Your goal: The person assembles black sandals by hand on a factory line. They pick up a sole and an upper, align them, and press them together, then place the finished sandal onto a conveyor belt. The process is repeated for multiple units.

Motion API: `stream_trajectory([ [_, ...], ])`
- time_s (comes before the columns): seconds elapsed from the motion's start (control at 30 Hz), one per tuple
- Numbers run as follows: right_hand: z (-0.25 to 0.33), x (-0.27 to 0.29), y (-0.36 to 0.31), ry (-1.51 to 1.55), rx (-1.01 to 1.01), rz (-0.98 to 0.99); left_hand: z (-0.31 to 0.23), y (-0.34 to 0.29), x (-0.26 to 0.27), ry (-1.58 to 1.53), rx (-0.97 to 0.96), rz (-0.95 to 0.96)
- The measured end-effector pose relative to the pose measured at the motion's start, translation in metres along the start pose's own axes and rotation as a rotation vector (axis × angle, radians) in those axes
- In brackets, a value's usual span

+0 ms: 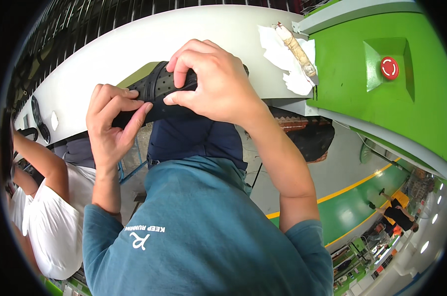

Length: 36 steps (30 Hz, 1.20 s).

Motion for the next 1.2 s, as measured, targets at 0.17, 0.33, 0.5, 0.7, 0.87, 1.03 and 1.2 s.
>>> stream_trajectory([
  [0.17, 0.002, 0.01, -0.001, -0.085, -0.096, -0.083, 0.011, 0.041, 0.011, -0.037, 0.018, 0.339],
  [0.33, -0.034, 0.031, -0.012, 0.136, -0.197, -0.014, 0.032, 0.078, -0.024, -0.114, -0.21, 0.409],
  [0.5, -0.037, 0.03, -0.006, 0.168, -0.245, 0.081, 0.049, 0.079, -0.04, -0.399, 0.206, 0.685],
  [0.7, -0.046, 0.027, -0.002, 0.29, -0.305, 0.121, 0.05, 0.079, -0.041, -0.445, 0.199, 0.7],
  [0.87, -0.058, 0.027, -0.001, 0.504, -0.332, 0.152, 0.049, 0.08, -0.041, -0.482, 0.209, 0.703],
  [1.03, -0.085, 0.021, 0.0, 0.626, -0.256, 0.139, 0.048, 0.081, -0.042, -0.479, 0.231, 0.7],
  [1.2, -0.084, 0.02, -0.002, 0.638, -0.254, 0.107, 0.048, 0.078, -0.043, -0.482, 0.239, 0.66],
])
Point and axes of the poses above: each hand's wrist, its own y-axis towards the middle knuckle, its own x-axis out of the back of the hand, z = x × y, the point moved 3 cm from there along y, towards the middle knuckle, and after that the axes turned 15 degrees about -y, right-handed, at the moved point
